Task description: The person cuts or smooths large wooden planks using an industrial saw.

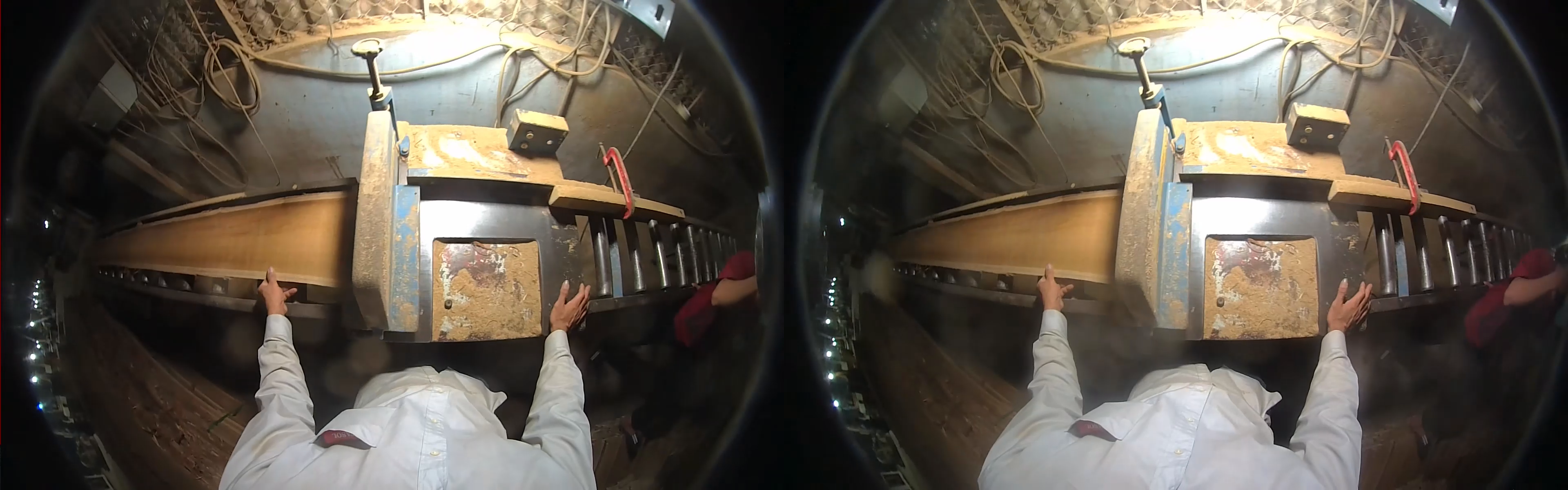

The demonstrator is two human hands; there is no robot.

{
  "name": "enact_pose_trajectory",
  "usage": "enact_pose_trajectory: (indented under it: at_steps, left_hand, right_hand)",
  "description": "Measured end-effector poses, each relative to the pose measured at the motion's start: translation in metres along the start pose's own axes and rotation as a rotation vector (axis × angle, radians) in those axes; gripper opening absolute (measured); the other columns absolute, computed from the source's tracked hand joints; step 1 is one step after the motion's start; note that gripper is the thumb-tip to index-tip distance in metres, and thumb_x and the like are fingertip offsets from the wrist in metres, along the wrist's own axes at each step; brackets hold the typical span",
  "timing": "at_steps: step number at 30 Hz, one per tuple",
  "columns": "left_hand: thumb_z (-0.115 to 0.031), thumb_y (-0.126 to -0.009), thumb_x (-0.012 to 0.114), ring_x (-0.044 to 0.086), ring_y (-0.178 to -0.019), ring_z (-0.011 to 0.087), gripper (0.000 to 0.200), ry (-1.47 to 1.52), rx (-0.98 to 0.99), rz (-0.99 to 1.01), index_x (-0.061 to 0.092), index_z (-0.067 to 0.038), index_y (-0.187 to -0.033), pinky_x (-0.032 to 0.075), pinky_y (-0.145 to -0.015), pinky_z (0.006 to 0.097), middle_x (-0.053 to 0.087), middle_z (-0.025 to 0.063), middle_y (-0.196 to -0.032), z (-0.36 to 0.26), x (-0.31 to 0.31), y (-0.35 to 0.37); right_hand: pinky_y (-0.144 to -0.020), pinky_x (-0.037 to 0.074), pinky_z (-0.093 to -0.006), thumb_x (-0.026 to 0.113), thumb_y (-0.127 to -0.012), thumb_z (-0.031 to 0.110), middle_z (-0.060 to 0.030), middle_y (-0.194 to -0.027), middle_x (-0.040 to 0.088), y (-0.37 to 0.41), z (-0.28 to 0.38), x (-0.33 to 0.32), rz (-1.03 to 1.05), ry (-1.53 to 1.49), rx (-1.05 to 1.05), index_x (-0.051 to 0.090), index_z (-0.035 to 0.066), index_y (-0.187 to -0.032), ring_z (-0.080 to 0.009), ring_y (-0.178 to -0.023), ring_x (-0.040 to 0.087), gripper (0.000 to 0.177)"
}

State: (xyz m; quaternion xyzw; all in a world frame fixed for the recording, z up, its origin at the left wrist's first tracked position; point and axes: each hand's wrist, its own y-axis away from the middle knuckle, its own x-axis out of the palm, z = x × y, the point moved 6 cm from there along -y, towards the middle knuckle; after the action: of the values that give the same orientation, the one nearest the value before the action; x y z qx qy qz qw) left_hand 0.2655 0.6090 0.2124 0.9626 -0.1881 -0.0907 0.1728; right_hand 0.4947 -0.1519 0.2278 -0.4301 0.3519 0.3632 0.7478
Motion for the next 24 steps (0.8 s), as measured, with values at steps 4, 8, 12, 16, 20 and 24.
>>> enact_pose_trajectory:
  at_steps: [4, 8, 12, 16, 20, 24]
  left_hand:
    - [-0.047, -0.091, 0.058, 0.058, -0.072, 0.0217, 0.051, 0.077, -0.101, 0.041, 0.051, -0.003, -0.115, 0.053, -0.064, 0.0435, 0.059, 0.0116, -0.093, 0.025, -0.020, -0.042]
    - [-0.043, -0.091, 0.060, 0.045, -0.067, 0.0190, 0.041, 0.124, -0.126, 0.008, 0.051, -0.007, -0.108, 0.046, -0.071, 0.0470, 0.046, 0.0064, -0.083, 0.037, -0.020, -0.055]
    - [-0.043, -0.092, 0.059, 0.022, -0.049, 0.0126, 0.034, 0.141, -0.039, -0.074, 0.051, -0.010, -0.093, 0.043, -0.075, 0.0490, 0.022, -0.0025, -0.055, 0.024, -0.014, -0.034]
    - [-0.043, -0.093, 0.057, 0.022, -0.049, 0.0129, 0.036, 0.096, -0.049, -0.120, 0.051, -0.008, -0.095, 0.042, -0.079, 0.0492, 0.021, -0.0020, -0.055, 0.028, -0.015, -0.041]
    - [-0.045, -0.092, 0.057, 0.023, -0.050, 0.0133, 0.042, 0.099, -0.080, -0.165, 0.051, -0.006, -0.107, 0.041, -0.072, 0.0441, 0.023, -0.0005, -0.056, 0.034, -0.019, -0.045]
    - [-0.051, -0.091, 0.056, 0.041, -0.060, 0.0175, 0.060, 0.092, -0.108, -0.111, 0.044, -0.004, -0.127, 0.042, -0.072, 0.0433, 0.045, 0.0060, -0.070, 0.037, -0.019, -0.046]
  right_hand:
    - [-0.112, 0.023, -0.0466, 0.046, -0.092, 0.055, -0.0193, -0.145, 0.038, 0.002, 0.001, -0.003, -0.011, -0.055, 0.005, 0.045, 0.003, -0.133, -0.0354, -0.134, 0.034, 0.067]
    - [-0.113, 0.021, -0.0465, 0.047, -0.092, 0.055, -0.0187, -0.145, 0.037, 0.003, -0.001, -0.007, -0.015, -0.070, -0.001, 0.045, 0.003, -0.133, -0.0353, -0.134, 0.034, 0.067]
    - [-0.114, 0.020, -0.0466, 0.047, -0.092, 0.056, -0.0181, -0.146, 0.036, 0.002, -0.002, -0.004, 0.000, -0.048, -0.001, 0.044, 0.003, -0.134, -0.0343, -0.136, 0.032, 0.068]
    - [-0.114, 0.019, -0.0465, 0.047, -0.092, 0.056, -0.0176, -0.146, 0.035, -0.001, 0.000, -0.006, 0.022, -0.039, 0.004, 0.043, 0.002, -0.134, -0.0337, -0.137, 0.030, 0.069]
    - [-0.115, 0.018, -0.0461, 0.047, -0.092, 0.056, -0.0172, -0.147, 0.035, -0.001, -0.001, -0.006, 0.027, -0.035, 0.006, 0.043, 0.002, -0.134, -0.0333, -0.138, 0.028, 0.069]
    - [-0.115, 0.017, -0.0462, 0.047, -0.092, 0.056, -0.0175, -0.147, 0.034, -0.002, 0.000, -0.007, 0.047, -0.018, 0.004, 0.042, 0.002, -0.135, -0.0333, -0.138, 0.027, 0.069]
